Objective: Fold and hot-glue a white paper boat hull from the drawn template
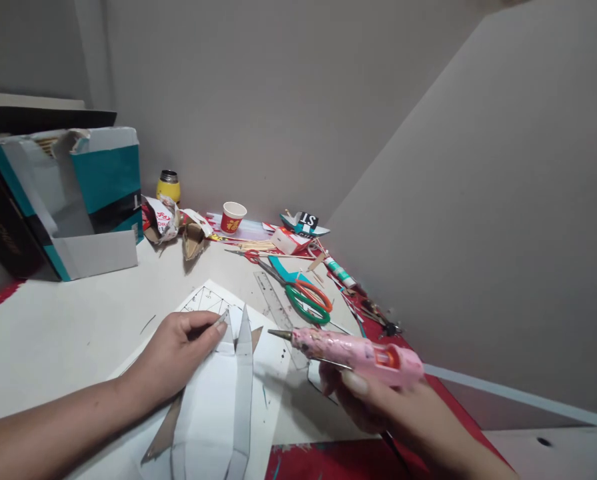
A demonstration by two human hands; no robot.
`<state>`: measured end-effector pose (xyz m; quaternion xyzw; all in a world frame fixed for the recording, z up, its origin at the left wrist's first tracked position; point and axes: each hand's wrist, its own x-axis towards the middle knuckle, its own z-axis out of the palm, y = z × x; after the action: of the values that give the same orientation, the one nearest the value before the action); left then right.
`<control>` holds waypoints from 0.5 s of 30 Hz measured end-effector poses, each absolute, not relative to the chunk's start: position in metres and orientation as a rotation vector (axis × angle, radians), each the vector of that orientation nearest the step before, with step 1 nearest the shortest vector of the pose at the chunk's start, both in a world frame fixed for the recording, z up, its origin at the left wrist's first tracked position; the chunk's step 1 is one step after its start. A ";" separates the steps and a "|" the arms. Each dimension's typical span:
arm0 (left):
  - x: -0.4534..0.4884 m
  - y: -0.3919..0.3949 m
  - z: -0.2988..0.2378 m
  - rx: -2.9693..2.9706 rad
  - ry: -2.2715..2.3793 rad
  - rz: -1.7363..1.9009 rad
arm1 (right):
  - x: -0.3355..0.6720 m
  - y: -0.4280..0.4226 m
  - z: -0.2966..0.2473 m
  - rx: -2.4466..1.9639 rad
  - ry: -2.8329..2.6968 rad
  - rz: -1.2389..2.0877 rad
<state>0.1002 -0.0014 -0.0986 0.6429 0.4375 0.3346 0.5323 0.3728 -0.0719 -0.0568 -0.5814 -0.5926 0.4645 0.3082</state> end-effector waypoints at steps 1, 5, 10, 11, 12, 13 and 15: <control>0.100 -0.002 -0.098 1.532 1.046 0.791 | 0.368 -0.068 -0.053 -1.512 -1.641 1.227; 0.102 -0.002 -0.098 1.528 1.028 0.776 | 0.349 -0.048 -0.039 -1.322 -2.007 1.064; 0.103 -0.002 -0.097 1.509 1.022 0.800 | 0.336 -0.035 -0.041 -1.252 -2.273 0.711; 0.103 -0.002 -0.097 1.506 1.020 0.806 | 0.336 -0.035 -0.042 -1.257 -2.303 0.667; 0.103 -0.002 -0.097 1.507 1.019 0.811 | 0.335 -0.034 -0.043 -1.265 -2.327 0.622; 0.103 -0.001 -0.097 1.508 1.020 0.815 | 0.335 -0.035 -0.044 -1.273 -2.344 0.576; 0.103 -0.001 -0.097 1.519 1.023 0.818 | 0.336 -0.035 -0.047 -1.292 -2.338 0.488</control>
<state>0.1031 -0.0009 -0.0974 0.6385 0.4298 0.3437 0.5380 0.3355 -0.0354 -0.0468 -0.4649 -0.8416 0.1757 0.2114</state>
